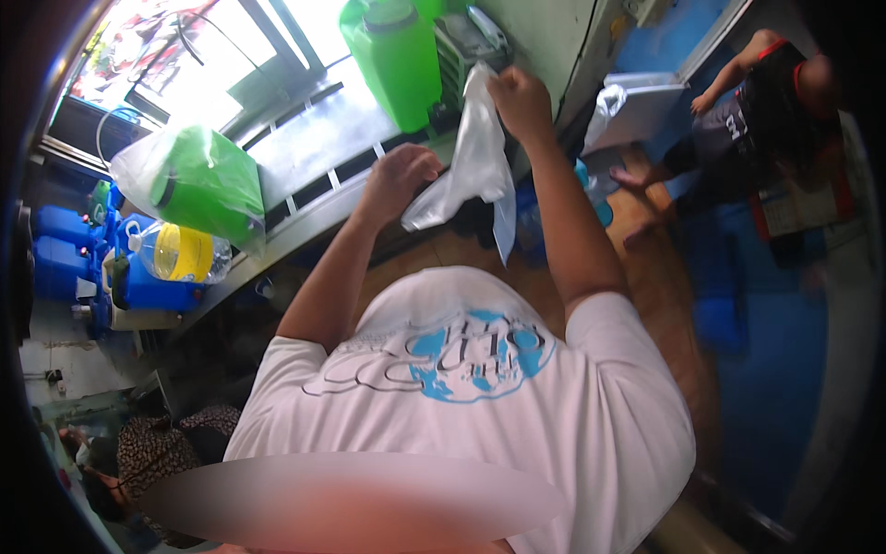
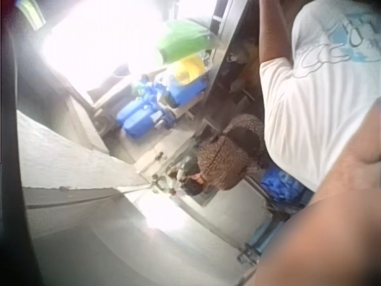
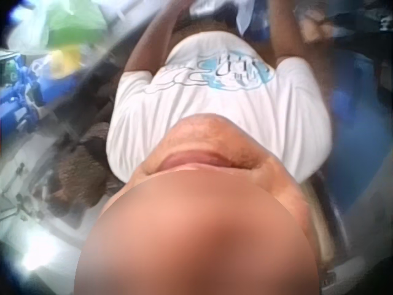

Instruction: The person handles plastic bags and green jerrycans, then uses a handheld pump to fill a green jerrycan with liquid from a dispenser. The filled jerrycan is placed on a counter.

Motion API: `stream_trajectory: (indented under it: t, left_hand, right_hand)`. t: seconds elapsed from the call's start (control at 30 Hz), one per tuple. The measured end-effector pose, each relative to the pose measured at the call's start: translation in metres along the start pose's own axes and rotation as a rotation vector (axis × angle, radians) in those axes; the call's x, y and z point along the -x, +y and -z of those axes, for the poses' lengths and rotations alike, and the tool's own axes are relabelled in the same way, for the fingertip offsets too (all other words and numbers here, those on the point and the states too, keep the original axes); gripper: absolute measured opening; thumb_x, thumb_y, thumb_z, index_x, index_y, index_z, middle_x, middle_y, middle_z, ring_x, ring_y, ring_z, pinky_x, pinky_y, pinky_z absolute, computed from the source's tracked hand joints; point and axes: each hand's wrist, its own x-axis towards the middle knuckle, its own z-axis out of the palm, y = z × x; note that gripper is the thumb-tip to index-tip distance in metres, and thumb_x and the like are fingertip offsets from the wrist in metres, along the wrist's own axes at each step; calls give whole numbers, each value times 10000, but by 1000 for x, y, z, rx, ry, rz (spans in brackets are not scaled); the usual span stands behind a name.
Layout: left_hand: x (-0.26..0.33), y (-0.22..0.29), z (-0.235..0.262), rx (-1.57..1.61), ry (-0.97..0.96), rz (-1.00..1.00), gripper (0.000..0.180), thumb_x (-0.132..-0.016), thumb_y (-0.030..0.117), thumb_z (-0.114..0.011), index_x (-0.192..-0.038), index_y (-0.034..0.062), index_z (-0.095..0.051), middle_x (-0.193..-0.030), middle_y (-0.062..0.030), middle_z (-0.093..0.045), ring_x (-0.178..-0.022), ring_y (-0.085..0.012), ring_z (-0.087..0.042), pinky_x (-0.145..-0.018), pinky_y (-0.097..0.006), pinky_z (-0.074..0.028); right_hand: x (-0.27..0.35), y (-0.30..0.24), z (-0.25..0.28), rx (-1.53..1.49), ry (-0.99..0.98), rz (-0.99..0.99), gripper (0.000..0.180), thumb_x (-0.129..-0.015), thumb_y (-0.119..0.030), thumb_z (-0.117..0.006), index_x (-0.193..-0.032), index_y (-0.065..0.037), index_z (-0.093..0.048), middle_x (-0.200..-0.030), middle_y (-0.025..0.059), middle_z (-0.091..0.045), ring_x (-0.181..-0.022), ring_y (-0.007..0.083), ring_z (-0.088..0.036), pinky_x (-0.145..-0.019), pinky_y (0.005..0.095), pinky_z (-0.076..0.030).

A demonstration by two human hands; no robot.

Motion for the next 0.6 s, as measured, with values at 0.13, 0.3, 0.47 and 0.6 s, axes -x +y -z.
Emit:
stream_trajectory:
  t: [0.13,0.3,0.47,0.6]
  left_hand:
    - [-23,-17,-19,-394,-110,-19,461,-838,403,-704,-1065,7,-642,-938,-114,-705,-888,-215,-680,-795,-342,-528]
    - [-41,-38,-41,-114,21,-73,508,-791,417,-708,-1087,11,-636,-998,-188,-683,-939,-354,-658,-839,-401,-513]
    - [-66,-30,-50,-431,100,-92,396,-807,348,-729,-1027,25,-661,-982,-160,-696,-946,-318,-652,-851,-424,-490]
    - [-74,-35,-20,-207,108,49,369,-820,373,-716,-957,32,-684,-872,-120,-699,-829,-215,-660,-776,-363,-506]
  right_hand:
    - [-4,26,-4,-96,-15,-113,300,-818,-315,-662,-726,-32,-621,-623,63,-620,-568,169,-582,-564,333,-457]
    - [-15,42,5,11,38,-86,350,-864,-324,-619,-663,-44,-557,-537,25,-513,-498,109,-489,-505,328,-416]
    - [-31,41,-7,-336,-64,-153,253,-870,-206,-654,-706,-39,-560,-587,6,-549,-513,77,-503,-482,260,-410]
    - [-45,48,-1,-214,8,-79,271,-867,-226,-683,-720,-39,-553,-622,11,-559,-536,71,-503,-508,252,-424]
